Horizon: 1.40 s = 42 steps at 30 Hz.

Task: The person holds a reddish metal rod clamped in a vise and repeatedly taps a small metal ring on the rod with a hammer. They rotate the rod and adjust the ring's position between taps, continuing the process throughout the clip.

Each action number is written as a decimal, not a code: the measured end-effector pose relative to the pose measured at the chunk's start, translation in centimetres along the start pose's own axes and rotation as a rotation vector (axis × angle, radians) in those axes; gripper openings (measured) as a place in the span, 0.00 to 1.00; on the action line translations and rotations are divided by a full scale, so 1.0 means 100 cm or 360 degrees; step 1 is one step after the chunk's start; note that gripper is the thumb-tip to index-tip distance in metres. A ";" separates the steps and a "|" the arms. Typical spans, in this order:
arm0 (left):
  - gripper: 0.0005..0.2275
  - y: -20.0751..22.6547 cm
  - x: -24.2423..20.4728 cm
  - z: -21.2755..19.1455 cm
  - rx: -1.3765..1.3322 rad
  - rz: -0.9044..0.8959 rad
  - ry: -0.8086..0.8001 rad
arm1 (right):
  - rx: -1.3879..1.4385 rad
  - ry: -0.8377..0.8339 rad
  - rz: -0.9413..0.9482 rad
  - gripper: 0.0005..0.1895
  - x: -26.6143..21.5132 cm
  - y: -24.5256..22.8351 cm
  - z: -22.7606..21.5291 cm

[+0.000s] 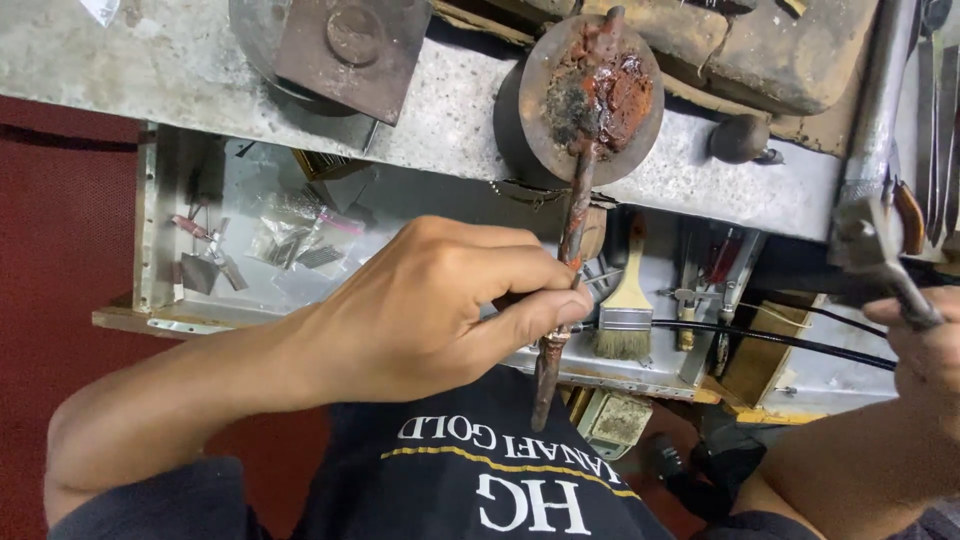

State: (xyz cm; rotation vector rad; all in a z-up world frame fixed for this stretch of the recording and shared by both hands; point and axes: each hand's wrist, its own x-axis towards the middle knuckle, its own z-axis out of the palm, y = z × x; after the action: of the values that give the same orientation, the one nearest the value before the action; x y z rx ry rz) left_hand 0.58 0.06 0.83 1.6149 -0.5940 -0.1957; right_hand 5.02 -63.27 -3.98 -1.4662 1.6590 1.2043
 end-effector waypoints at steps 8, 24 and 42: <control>0.10 -0.007 0.006 0.001 0.0006 -0.0010 -0.0021 | -0.0641 0.0787 -0.2421 0.28 -0.154 0.075 0.176; 0.12 -0.004 0.010 -0.001 0.0003 -0.0081 -0.0061 | -0.0804 0.0644 -0.2861 0.24 -0.145 0.055 0.185; 0.11 -0.001 0.011 0.002 0.0150 -0.0042 -0.0072 | -0.1360 0.0399 -0.2786 0.18 -0.176 0.011 0.200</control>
State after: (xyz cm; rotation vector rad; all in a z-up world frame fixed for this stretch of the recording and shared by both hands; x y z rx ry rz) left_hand 1.41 -0.64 0.98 1.7141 -0.6245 -0.2272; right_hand 5.05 -37.82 3.86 -2.5480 -0.5330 0.5314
